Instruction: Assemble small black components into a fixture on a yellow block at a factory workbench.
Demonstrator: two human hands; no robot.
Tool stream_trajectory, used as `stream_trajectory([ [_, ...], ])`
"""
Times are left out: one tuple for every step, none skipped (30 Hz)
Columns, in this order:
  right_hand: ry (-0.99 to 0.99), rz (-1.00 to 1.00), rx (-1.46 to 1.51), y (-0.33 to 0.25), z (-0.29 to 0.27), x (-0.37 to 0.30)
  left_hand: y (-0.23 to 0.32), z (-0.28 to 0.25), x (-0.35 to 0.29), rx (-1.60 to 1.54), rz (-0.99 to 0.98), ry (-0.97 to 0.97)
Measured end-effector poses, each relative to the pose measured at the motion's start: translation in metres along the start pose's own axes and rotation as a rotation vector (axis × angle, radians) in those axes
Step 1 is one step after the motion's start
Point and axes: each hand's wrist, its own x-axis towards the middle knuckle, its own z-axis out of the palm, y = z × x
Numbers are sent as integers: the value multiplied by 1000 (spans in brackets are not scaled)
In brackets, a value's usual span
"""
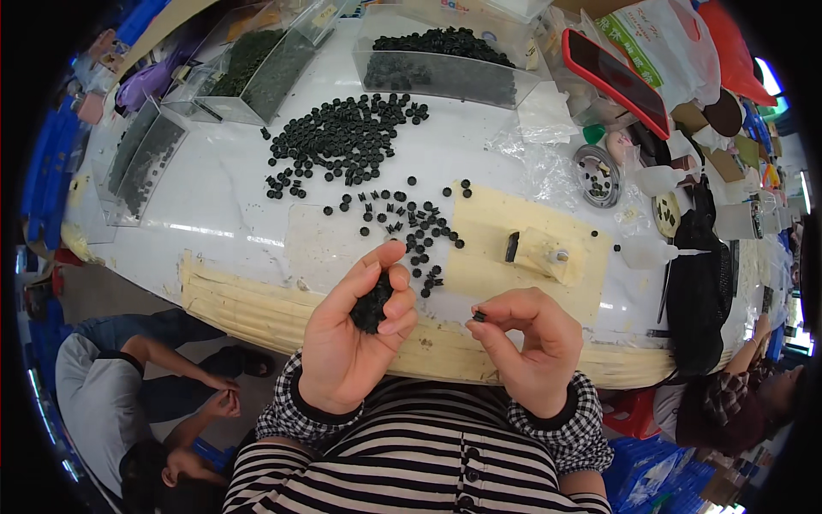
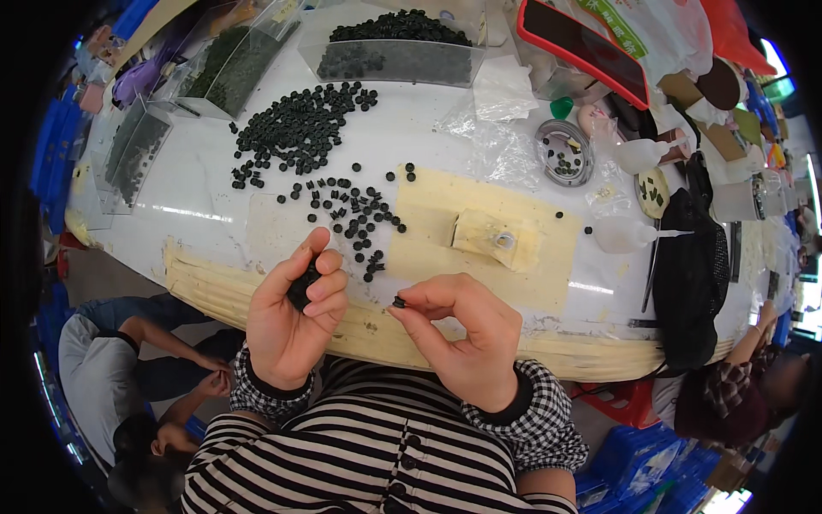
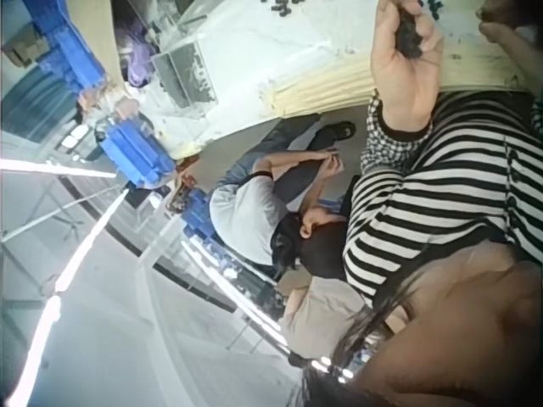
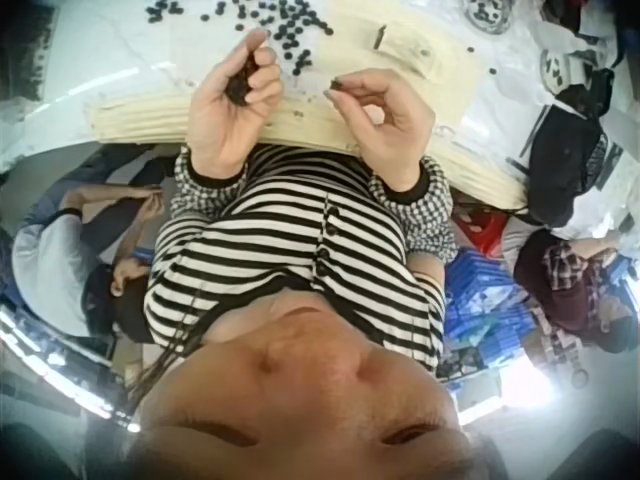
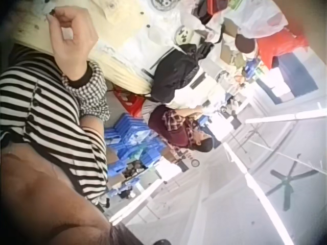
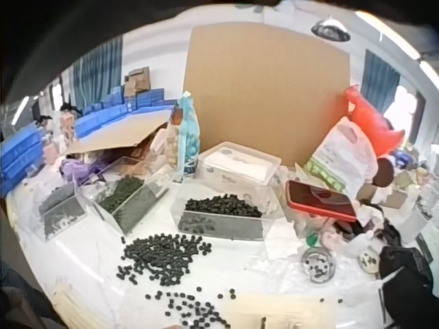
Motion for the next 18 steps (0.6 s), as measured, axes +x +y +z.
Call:
stream_trajectory([
  [8,-35,-26,0,0,0,-1,0,0,2,-3,0],
  [15,-70,-52,-1,0,-1,-2,0,-1,4,-6,1],
  [23,-105,-77,-1,0,-1,-3,0,-1,6,-6,4],
  [24,-123,-95,-2,0,-1,-4,0,-1,8,-6,6],
  [26,-140,-114,-3,0,-1,-4,0,-2,10,-7,8],
  [27,-157,-132,-4,-1,-1,-5,1,-2,10,-9,9],
  [30,-163,-140,-4,-1,-1,-6,1,-2,10,-10,11],
  [31,-169,-150,-5,-1,-1,-6,1,-2,8,-11,12],
  [32,-175,-159,-5,-1,-1,-7,1,-2,10,-12,12],
  [30,-187,-166,-5,-2,-1,-7,1,-3,12,-12,11],
  [28,-197,-173,-4,-2,-1,-8,0,-2,14,-12,12],
  [25,-208,-179,-3,-2,-1,-8,0,-2,15,-12,11],
  [18,-211,-190,-3,-3,0,-9,-1,-2,17,-10,11],
  [14,-212,-203,-3,-3,0,-9,-1,-2,18,-13,10],
  [9,-213,-217,-4,-4,0,-9,-1,-2,20,-15,12],
  [16,-217,-238,-4,-4,0,-9,0,-1,21,-16,13],
  [21,-220,-259,-4,-4,0,-9,0,-1,22,-17,16],
  [26,-223,-279,-4,-4,-1,-9,0,-1,22,-18,17],
])
